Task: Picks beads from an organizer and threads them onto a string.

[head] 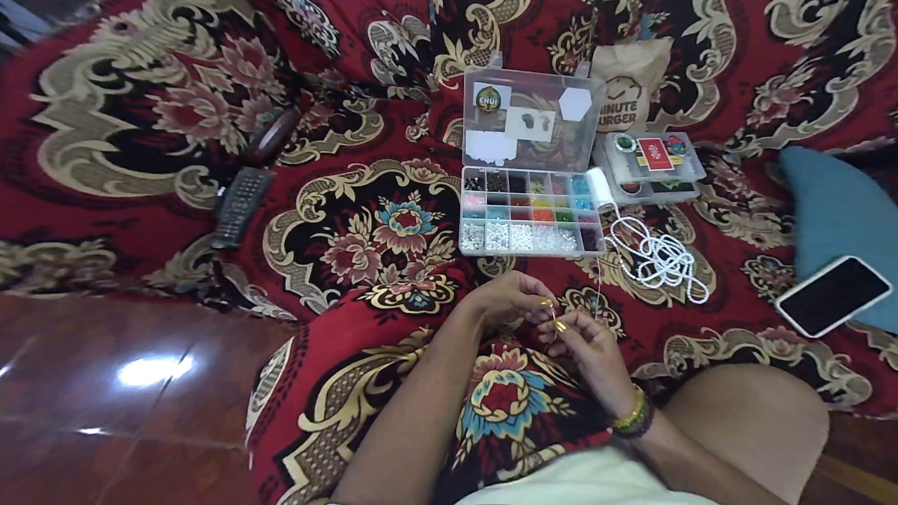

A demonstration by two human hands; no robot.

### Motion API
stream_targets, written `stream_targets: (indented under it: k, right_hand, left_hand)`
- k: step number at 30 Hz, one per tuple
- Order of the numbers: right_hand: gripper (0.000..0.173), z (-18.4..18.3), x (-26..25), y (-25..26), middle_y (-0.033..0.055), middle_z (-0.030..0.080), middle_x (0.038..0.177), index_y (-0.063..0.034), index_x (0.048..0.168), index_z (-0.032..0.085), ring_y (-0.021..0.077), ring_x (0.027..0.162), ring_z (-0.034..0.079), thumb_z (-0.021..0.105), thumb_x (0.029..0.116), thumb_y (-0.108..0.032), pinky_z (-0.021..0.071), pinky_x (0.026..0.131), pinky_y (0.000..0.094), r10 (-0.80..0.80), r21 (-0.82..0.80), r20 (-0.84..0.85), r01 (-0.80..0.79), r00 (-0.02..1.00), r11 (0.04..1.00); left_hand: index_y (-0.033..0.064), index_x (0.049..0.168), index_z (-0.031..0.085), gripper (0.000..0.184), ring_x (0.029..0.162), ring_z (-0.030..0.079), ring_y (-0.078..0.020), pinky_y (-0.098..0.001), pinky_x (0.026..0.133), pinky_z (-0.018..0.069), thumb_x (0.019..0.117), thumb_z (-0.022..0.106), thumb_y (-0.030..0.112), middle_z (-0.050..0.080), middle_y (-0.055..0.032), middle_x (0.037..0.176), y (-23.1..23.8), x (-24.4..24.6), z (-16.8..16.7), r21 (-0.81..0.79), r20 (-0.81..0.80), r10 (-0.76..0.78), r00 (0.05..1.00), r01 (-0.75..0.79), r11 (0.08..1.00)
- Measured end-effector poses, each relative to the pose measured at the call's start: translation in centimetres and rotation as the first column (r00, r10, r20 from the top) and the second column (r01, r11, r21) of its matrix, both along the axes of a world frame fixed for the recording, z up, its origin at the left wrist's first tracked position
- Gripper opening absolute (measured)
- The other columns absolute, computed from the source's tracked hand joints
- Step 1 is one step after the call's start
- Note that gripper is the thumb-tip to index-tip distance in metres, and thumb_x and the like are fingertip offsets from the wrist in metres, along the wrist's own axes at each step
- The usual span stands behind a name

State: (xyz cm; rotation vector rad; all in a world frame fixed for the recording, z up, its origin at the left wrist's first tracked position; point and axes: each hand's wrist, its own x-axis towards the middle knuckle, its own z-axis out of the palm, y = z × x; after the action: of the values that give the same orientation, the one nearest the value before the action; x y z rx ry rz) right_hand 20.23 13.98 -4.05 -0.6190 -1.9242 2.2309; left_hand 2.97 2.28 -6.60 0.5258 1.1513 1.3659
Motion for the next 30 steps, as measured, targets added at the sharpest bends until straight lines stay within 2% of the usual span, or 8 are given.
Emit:
stream_targets:
  k: [22, 30]
  right_hand:
    - [0.017, -0.09, 0.05, -0.03, 0.0065, 0.076, 0.097, 0.0000, 0.098, 0.066, 0.0117, 0.079, 0.074, 0.050, 0.0998, -0.003, 0.0626, 0.070, 0.0258, -0.012, 0.011, 0.001, 0.012, 1.000, 1.000]
    - [0.017, -0.12, 0.09, 0.04, 0.0059, 0.076, 0.097, 0.0003, 0.099, 0.067, 0.0121, 0.080, 0.074, 0.050, 0.0997, -0.003, 0.0627, 0.070, 0.0259, -0.007, 0.013, -0.012, 0.007, 1.000, 1.000]
  left_hand:
    - [0.0104, 0.097, 0.071, 0.019, 0.078, 0.070, -0.0023, -0.0227, 0.080, 0.0588, 0.0971, 0.055, -0.001, 0.073, 0.0079, 0.085, -0.11, 0.02, -0.01, 0.046, 0.022, -0.005, 1.000, 0.004, 0.999]
    - [0.0117, 0.093, 0.067, 0.018, 0.078, 0.070, -0.0034, -0.0233, 0.079, 0.0591, 0.0964, 0.055, -0.002, 0.073, 0.0069, 0.085, -0.05, -0.08, -0.25, 0.063, 0.036, -0.006, 0.999, 0.004, 0.998]
